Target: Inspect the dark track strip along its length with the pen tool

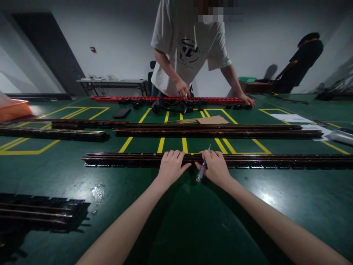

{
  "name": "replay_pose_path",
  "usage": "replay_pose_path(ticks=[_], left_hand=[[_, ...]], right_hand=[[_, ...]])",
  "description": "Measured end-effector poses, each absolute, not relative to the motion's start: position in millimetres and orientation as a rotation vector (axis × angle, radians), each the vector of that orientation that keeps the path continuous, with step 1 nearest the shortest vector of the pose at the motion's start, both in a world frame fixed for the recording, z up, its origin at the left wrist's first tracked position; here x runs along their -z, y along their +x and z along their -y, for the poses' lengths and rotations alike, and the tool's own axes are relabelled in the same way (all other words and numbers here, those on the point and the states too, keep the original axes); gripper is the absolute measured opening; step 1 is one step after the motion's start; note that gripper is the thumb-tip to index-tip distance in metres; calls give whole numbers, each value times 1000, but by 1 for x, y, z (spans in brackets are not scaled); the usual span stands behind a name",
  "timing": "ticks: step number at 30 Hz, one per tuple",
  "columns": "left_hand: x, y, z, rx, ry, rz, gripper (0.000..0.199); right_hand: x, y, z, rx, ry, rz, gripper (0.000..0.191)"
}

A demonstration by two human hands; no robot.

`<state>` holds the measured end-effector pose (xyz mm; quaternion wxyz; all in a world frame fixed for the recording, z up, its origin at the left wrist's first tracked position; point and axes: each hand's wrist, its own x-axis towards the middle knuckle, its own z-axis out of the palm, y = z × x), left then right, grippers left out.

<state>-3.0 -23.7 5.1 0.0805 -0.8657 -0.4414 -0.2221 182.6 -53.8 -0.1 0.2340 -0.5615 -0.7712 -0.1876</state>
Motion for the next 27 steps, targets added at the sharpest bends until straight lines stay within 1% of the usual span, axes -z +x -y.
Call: replay_pose_path(ticks=[20, 27], left_hand=[[-2, -4, 23, 689, -2598, 1308, 40], [-1, -4, 23, 704, -2588, 1296, 40]], right_hand=[[0, 185, 55, 499, -1542, 2145, 26], [0, 184, 55, 494, -1523, 2130, 21]])
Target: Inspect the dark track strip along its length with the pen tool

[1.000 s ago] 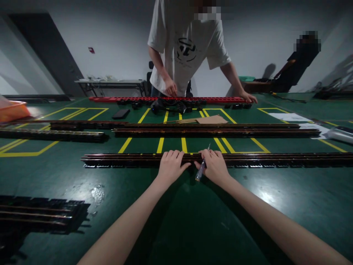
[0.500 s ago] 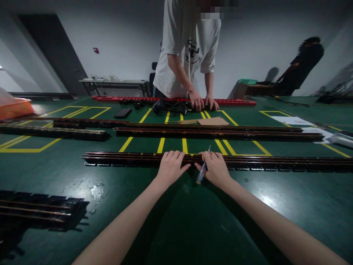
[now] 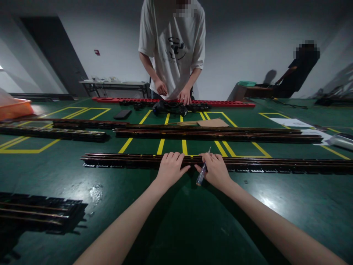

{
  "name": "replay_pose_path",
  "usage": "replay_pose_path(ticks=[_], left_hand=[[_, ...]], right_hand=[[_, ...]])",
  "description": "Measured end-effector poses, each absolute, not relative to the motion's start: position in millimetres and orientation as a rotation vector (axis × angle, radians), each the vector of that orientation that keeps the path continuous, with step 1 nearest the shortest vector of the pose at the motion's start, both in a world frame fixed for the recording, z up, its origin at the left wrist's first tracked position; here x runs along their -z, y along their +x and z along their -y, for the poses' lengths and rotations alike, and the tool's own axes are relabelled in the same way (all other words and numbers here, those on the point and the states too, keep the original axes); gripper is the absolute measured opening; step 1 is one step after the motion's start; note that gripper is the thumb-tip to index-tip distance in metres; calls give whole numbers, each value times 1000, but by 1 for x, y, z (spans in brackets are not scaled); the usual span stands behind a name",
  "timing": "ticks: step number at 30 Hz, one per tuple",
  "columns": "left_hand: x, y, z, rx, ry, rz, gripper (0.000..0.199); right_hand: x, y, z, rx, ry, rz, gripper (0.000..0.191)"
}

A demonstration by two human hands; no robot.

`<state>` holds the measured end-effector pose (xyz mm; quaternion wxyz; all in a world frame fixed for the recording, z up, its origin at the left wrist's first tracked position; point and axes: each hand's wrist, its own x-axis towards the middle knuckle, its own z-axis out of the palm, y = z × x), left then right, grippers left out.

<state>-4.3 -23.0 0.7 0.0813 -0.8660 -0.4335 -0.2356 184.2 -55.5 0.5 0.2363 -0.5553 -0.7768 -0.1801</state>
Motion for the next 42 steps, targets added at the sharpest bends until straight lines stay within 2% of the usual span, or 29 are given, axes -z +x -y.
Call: replay_pose_path(ticks=[33, 42], left_hand=[[-6, -2, 25, 648, -2610, 1344, 41], [-5, -3, 25, 666, -2585, 1306, 40]], right_hand=[[2, 187, 53, 523, -1459, 2126, 20], [4, 188, 52, 560, -1445, 2116, 15]])
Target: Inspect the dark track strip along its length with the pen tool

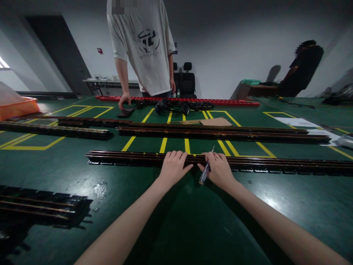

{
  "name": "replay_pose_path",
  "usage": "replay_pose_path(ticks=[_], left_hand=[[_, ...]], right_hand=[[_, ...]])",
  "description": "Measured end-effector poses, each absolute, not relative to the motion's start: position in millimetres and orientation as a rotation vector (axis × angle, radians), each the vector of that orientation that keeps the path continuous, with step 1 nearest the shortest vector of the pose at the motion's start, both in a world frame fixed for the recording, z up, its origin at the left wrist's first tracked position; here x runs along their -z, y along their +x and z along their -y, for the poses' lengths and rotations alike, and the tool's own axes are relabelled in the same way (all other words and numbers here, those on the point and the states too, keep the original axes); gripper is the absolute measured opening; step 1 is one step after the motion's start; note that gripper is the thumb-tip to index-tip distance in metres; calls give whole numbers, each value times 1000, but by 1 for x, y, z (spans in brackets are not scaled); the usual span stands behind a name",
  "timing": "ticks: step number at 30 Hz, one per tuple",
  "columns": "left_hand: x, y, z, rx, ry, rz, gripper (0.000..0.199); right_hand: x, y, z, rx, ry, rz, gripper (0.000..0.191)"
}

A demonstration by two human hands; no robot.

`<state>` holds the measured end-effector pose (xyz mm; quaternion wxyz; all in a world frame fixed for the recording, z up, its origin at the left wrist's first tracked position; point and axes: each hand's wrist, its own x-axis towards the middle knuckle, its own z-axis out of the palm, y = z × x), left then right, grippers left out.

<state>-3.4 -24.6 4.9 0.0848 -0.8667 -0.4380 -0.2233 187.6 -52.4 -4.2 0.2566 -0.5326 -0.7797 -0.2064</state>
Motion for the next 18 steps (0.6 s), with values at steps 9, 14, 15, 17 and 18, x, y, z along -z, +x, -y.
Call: replay_pose_path(ticks=[9, 14, 15, 17, 18], left_hand=[[-6, -3, 25, 652, -2603, 1329, 41], [-7, -2, 26, 647, -2614, 1339, 41], [-8, -2, 26, 645, -2613, 1341, 41], [-8, -3, 27, 649, -2613, 1345, 41], [-8, -3, 27, 654, -2613, 1343, 41]], right_hand=[[3, 188, 53, 556, -1446, 2123, 17], [2, 188, 53, 575, -1450, 2120, 18], [2, 188, 53, 572, -1455, 2116, 18], [2, 187, 53, 555, -1467, 2104, 17], [2, 185, 54, 541, -1474, 2098, 16]])
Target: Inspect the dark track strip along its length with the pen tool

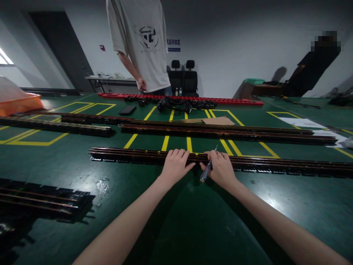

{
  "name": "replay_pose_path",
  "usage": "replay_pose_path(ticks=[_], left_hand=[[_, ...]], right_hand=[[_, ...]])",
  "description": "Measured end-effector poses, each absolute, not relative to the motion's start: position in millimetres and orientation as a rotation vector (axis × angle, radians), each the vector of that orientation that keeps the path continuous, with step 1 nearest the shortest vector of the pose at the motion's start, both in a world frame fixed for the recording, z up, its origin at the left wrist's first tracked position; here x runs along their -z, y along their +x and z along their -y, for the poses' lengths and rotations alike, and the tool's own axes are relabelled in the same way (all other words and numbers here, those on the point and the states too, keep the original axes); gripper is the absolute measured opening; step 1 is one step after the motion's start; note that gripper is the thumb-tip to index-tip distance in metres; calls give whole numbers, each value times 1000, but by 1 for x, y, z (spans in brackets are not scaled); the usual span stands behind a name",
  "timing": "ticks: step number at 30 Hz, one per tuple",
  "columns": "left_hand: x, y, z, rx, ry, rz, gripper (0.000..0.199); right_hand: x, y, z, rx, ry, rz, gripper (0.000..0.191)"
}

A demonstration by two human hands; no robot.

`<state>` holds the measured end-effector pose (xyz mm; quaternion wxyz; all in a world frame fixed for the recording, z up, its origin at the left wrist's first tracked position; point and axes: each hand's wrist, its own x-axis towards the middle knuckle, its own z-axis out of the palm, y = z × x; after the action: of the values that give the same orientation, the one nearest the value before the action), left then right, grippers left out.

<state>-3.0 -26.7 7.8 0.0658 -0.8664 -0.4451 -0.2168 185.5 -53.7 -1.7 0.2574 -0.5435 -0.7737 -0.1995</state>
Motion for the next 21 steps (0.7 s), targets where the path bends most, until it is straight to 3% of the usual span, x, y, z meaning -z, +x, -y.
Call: replay_pose_path(ticks=[15, 21], left_hand=[[-2, -5, 29, 745, -2473, 1413, 42], [-1, -4, 29, 734, -2466, 1438, 42]], right_hand=[[4, 190, 55, 295, -1517, 1872, 30], [2, 187, 56, 257, -1400, 2016, 17]])
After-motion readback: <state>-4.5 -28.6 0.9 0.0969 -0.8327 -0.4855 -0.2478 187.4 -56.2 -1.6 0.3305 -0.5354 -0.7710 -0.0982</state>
